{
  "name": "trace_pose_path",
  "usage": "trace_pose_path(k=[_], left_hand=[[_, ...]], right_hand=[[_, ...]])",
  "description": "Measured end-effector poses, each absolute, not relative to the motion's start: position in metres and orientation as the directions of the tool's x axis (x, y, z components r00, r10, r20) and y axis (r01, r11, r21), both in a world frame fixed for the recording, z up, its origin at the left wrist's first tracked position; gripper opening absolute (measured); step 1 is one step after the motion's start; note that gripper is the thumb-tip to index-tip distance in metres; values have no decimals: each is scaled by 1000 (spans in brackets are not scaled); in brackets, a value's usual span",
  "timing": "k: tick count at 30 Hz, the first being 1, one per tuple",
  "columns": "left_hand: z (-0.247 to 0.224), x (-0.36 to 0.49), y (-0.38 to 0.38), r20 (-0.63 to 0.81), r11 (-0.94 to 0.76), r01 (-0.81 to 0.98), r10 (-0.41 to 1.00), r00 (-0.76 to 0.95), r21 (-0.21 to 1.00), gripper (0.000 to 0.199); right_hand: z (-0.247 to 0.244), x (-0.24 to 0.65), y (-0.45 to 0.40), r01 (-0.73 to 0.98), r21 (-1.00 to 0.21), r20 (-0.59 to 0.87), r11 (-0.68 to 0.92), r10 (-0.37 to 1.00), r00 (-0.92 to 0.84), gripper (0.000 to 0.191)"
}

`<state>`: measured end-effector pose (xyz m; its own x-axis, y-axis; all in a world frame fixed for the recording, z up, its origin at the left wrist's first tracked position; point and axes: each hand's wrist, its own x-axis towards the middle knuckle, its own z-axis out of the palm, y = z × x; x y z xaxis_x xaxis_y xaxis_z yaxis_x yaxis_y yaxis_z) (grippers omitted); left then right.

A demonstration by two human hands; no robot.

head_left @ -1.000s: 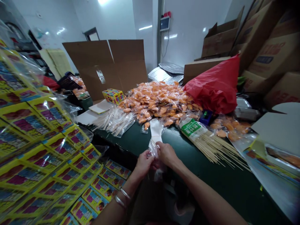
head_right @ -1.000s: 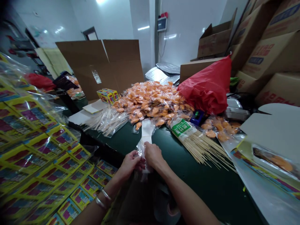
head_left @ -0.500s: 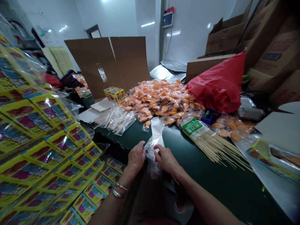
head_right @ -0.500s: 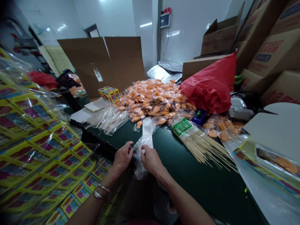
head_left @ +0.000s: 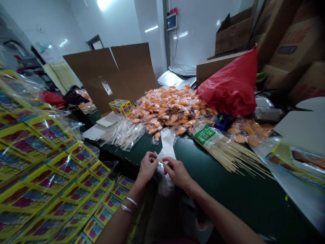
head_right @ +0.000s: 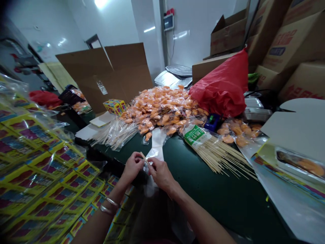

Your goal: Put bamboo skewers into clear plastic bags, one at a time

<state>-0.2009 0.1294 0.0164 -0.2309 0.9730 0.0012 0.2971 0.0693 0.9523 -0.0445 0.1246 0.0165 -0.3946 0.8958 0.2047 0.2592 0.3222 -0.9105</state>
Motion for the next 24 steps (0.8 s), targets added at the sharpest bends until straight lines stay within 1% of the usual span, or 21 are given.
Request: trace_pose_path(k=[1, 2, 3, 6, 9, 14, 16, 19, 21, 24], left_hand=[[15, -200, 131, -110, 146, 180, 975, -192, 973, 16], [14, -199, 132, -183, 200, 109, 972, -148, 974, 17], [12, -198, 132, -219, 228, 78, 970, -110, 971, 18], [10, -197, 131, -252, 254, 35, 966, -59, 966, 20], [8, -196, 131, -242, 246, 26, 966, -95, 969, 18], [6, -194, 133, -188, 196, 37, 970, -156, 980, 16], [7, -195, 131, -171, 176, 19, 973, -153, 984, 21], [9, -197, 127, -146, 145, -12, 983, -111, 989, 35], [11, -198, 125, -128, 131, 21, 986, -107, 991, 40], [12, -198, 122, -96, 122, 155, 982, -164, 980, 37]], right_hand=[[17, -43, 123, 241, -915, 208, 322, 891, -404, 24], [17, -41, 121, 223, -920, 211, 322, 887, -411, 25], [17, -39, 120, 207, -924, 214, 321, 884, -416, 26], [15, -32, 119, 194, -928, 221, 318, 888, -402, 27], [12, -24, 121, 205, -932, 213, 299, 909, -360, 28], [10, -16, 121, 243, -924, 188, 294, 905, -382, 26], [11, -15, 119, 270, -916, 171, 297, 897, -407, 24], [15, -11, 115, 302, -896, 150, 327, 861, -487, 24], [18, -8, 115, 323, -878, 134, 353, 829, -543, 24], [21, -4, 118, 374, -848, 103, 376, 809, -579, 25]])
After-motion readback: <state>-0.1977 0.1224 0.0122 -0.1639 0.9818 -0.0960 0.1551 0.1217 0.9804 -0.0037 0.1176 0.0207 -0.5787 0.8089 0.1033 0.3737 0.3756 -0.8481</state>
